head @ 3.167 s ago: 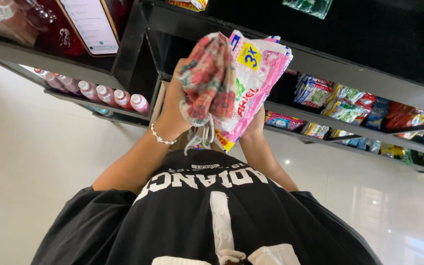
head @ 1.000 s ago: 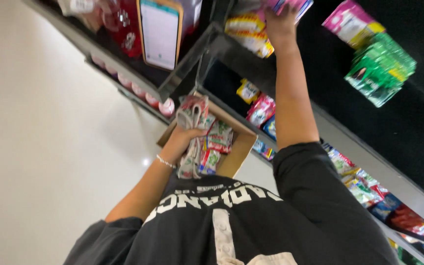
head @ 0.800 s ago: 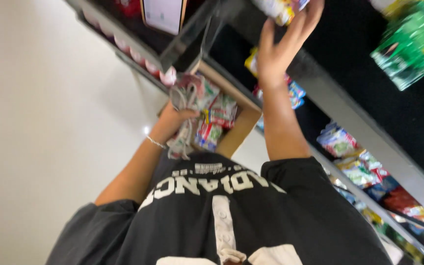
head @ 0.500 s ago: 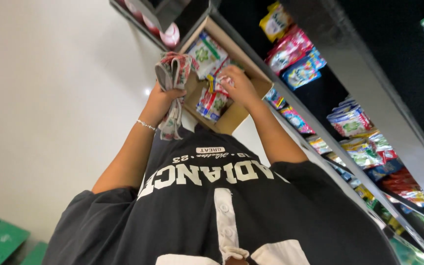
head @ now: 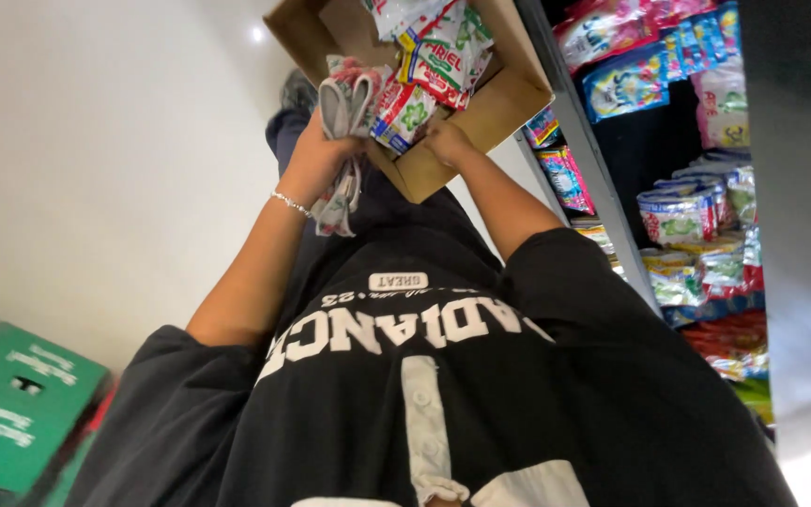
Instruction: Stocking store shelves with laundry detergent sachets and wiping the surface with a cloth.
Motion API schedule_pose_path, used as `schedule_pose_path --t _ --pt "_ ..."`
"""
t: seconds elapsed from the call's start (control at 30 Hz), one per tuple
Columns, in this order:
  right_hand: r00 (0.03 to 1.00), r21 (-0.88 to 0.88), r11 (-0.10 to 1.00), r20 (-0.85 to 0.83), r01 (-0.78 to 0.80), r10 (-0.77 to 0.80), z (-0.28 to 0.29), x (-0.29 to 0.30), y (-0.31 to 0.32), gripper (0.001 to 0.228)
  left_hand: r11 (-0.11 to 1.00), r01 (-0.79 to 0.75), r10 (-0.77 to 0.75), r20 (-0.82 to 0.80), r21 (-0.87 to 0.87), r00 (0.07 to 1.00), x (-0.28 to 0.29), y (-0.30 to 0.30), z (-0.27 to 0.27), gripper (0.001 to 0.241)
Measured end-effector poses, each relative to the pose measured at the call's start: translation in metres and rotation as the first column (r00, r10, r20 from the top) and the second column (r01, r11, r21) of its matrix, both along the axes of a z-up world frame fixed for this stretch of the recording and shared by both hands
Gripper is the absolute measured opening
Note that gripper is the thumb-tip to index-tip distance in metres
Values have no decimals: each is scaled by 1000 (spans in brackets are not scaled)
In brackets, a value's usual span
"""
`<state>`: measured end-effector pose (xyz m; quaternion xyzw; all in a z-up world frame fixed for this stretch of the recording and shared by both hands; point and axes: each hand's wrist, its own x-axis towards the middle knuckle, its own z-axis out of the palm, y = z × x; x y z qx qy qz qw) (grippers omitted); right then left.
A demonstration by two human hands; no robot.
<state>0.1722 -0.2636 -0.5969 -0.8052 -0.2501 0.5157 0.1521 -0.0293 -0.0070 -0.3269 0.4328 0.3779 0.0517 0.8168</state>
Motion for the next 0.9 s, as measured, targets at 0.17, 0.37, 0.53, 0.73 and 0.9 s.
schedule_pose_path --t 0.17,0.37,0.53,0.73,0.9 --pt "961 178 979 275 -95 43 -14 -15 21 42 979 147 -96 -311 144 946 -23 -30 -30 55" --pt "118 -262 352 -628 899 -769 -153 -44 11 48 986 154 -107 -453 69 885 -46 -53 -46 65" --pt "187 26 203 -519 979 -834 -151 -85 22 56 984 174 -131 -519 35 844 -49 -52 -42 62" --pt "46 -74 101 -532 992 -845 -114 -95 33 58 998 59 -67 -414 -34 908 -50 -52 -57 57" --pt "-363 -467 -74 -567 881 -740 -111 -85 44 51 991 131 -118 -433 -1 893 -42 -42 -43 59"
